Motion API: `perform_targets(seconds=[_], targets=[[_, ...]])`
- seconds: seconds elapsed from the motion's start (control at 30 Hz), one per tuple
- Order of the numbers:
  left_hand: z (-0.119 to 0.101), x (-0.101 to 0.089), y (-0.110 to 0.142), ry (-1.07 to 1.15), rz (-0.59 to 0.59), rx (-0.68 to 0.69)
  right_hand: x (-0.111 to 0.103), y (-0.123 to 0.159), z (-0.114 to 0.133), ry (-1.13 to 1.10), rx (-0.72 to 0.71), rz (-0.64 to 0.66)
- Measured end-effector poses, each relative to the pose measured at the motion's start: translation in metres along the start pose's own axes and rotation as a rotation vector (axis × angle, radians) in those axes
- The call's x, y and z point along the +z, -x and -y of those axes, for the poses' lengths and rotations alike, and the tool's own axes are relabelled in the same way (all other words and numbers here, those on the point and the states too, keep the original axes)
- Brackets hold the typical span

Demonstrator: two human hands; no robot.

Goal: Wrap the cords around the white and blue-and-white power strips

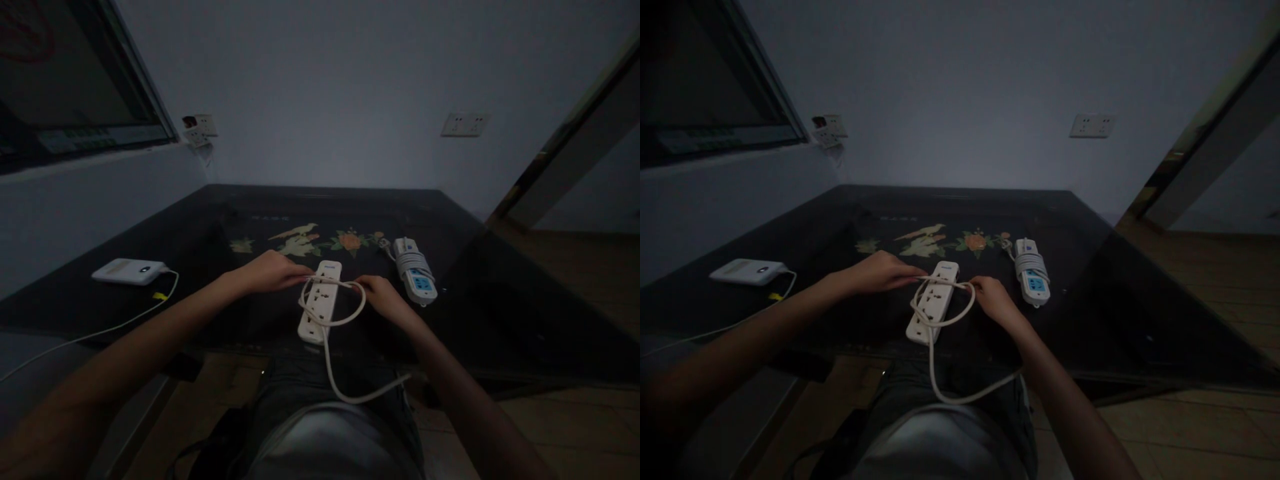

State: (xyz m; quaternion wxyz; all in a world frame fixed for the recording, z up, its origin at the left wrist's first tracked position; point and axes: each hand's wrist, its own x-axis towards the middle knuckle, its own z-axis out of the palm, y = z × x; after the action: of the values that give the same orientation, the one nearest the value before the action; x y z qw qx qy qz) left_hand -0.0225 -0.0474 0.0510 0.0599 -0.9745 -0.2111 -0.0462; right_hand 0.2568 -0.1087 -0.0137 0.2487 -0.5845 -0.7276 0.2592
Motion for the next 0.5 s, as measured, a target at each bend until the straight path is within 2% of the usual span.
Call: perform_targets(seconds=[0.2,0.37,0.5], targets=[[-0.021,0.010,-0.032,-0.004,0.102,0.026,0.005,-0.002,0.004,0.019,0.020,0.050],[-0.043,0.024,-0.044,0.049,0.088,0.018,0.005,-0.002,0.008,-0.002,-0.046,0.060],[-0.051,0.031,-0.052,0.158,0.066,-0.002,0.007,-0.003,0.009,-0.007,-0.077,0.080]])
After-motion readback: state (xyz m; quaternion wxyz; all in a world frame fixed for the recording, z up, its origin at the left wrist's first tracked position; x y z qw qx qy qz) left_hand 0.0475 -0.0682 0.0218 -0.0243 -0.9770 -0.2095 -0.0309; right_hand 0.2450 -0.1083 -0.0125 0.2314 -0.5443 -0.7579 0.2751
